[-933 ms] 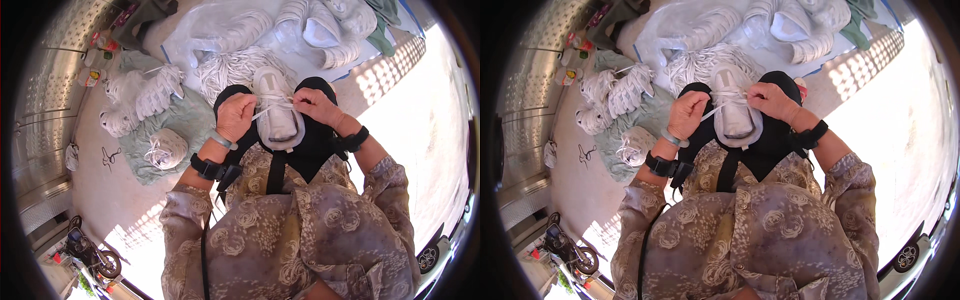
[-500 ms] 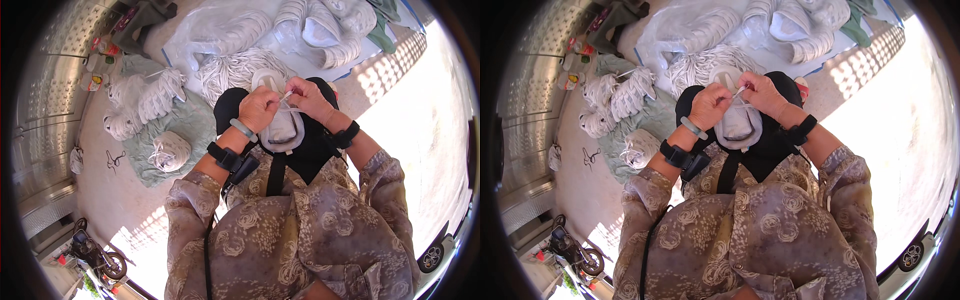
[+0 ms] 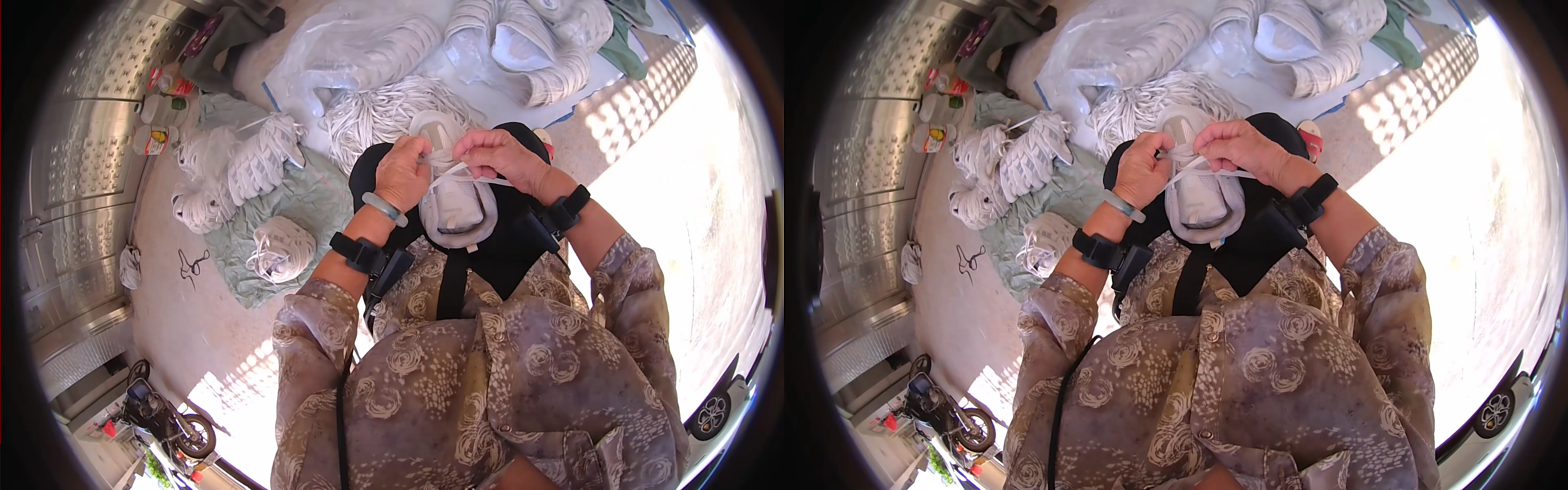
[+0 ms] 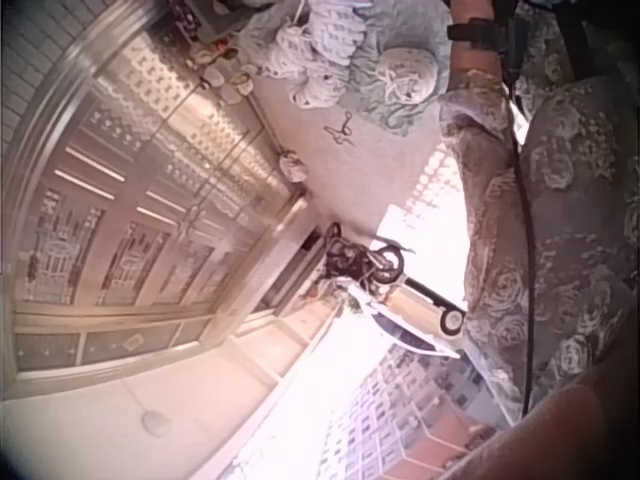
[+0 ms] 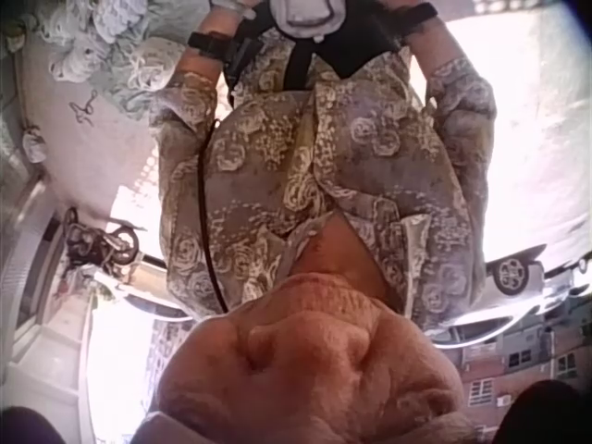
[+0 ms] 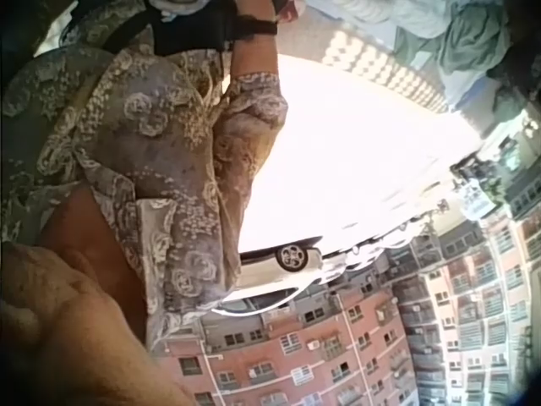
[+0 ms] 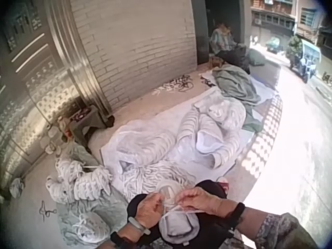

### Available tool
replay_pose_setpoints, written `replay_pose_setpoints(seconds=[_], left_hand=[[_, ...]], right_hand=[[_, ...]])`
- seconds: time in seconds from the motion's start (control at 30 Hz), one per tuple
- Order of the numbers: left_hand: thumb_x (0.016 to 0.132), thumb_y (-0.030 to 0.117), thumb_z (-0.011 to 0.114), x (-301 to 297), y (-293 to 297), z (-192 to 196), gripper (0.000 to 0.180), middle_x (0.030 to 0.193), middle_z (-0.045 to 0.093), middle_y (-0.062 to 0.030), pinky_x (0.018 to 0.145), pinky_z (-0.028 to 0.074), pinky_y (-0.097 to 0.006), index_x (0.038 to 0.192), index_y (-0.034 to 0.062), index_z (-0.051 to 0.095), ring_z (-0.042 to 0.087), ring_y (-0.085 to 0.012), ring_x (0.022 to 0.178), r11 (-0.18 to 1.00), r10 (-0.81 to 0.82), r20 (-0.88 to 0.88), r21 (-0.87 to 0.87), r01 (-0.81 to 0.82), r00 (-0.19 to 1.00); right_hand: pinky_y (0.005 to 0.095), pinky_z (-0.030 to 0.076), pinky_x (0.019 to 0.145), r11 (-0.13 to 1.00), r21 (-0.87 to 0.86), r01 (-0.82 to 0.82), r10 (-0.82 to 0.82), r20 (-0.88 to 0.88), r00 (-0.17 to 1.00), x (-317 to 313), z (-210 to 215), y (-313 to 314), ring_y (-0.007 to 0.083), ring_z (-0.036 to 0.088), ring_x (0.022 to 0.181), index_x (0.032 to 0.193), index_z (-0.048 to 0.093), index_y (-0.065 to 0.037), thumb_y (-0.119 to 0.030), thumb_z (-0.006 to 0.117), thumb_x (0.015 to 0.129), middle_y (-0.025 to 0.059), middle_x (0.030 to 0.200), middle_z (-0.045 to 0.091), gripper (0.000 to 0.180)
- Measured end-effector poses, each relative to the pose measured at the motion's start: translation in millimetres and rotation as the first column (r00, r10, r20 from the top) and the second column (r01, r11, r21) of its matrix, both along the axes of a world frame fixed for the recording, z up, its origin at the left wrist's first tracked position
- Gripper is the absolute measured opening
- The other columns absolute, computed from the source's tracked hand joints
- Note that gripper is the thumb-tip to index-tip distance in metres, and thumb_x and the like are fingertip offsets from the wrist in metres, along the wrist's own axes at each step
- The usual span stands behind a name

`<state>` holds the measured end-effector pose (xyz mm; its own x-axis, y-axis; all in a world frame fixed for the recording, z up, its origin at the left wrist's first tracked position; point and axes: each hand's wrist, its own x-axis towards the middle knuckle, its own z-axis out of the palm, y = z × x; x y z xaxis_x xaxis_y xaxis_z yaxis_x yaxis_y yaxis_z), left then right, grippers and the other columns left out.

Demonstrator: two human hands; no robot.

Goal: Lacing a pair of white sneakers while sitting on the floor among many other pairs.

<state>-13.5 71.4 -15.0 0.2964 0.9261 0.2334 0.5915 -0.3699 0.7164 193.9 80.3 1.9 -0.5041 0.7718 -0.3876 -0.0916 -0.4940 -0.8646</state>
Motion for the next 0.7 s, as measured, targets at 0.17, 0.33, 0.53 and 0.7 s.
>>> replay_pose_setpoints(seconds=[0.17, 0.33, 0.53, 0.7], left_hand=[[0.064, -0.002, 0.053, 0, 0, 6, 0.021, 0.078, 0.053, -0.0096, 0.057, 0.044, -0.03, 0.084, 0.0034, 0.054, 0.055, -0.0227, 0.063, 0.995, -0.048, -0.081, -0.096, 0.04, 0.996], [0.063, -0.001, 0.054, 0, 2, 7, 0.017, 0.077, 0.051, -0.0094, 0.056, 0.043, -0.031, 0.08, 0.0035, 0.052, 0.053, -0.0254, 0.062, 0.994, -0.102, -0.056, -0.05, 0.099, 0.993], [0.062, 0.001, 0.055, 5, 2, 14, 0.016, 0.071, 0.047, -0.0092, 0.055, 0.042, -0.033, 0.077, 0.0039, 0.049, 0.052, -0.0279, 0.06, 0.987, -0.142, -0.125, 0.057, 0.15, 0.982], [0.065, 0.003, 0.056, 14, 2, 31, 0.015, 0.063, 0.048, -0.0077, 0.052, 0.041, -0.031, 0.077, 0.0036, 0.048, 0.048, -0.0206, 0.054, 0.961, -0.235, 0.032, -0.142, 0.237, 0.972]], right_hand=[[0.019, 0.039, 0.052, 0.997, -0.07, 0.02, -0.017, 0.042, 0.999, 9, -1, 2, 0.006, 0.048, 0.056, 0.091, 0.062, -0.004, -0.008, 0.056, 0.081, -0.002, 0.063, 0.053, 0.012], [0.0195, 0.039, 0.053, 0.991, 0.122, -0.053, 0.039, 0.107, 0.993, 2, -2, -7, 0.0046, 0.047, 0.058, 0.086, 0.06, -0.003, -0.007, 0.058, 0.081, -0.0042, 0.063, 0.051, 0.006], [0.0254, 0.042, 0.056, 0.855, 0.47, -0.219, -0.012, 0.439, 0.898, -7, -6, -23, 0.01, 0.051, 0.057, 0.078, 0.057, -0.003, -0.008, 0.064, 0.067, 0.0018, 0.061, 0.054, 0.014], [0.0206, 0.038, 0.057, 0.912, 0.403, -0.073, -0.039, 0.264, 0.964, -5, -14, -25, 0.004, 0.043, 0.063, 0.077, 0.055, -0.002, -0.005, 0.063, 0.076, -0.0039, 0.065, 0.048, 0.008]])
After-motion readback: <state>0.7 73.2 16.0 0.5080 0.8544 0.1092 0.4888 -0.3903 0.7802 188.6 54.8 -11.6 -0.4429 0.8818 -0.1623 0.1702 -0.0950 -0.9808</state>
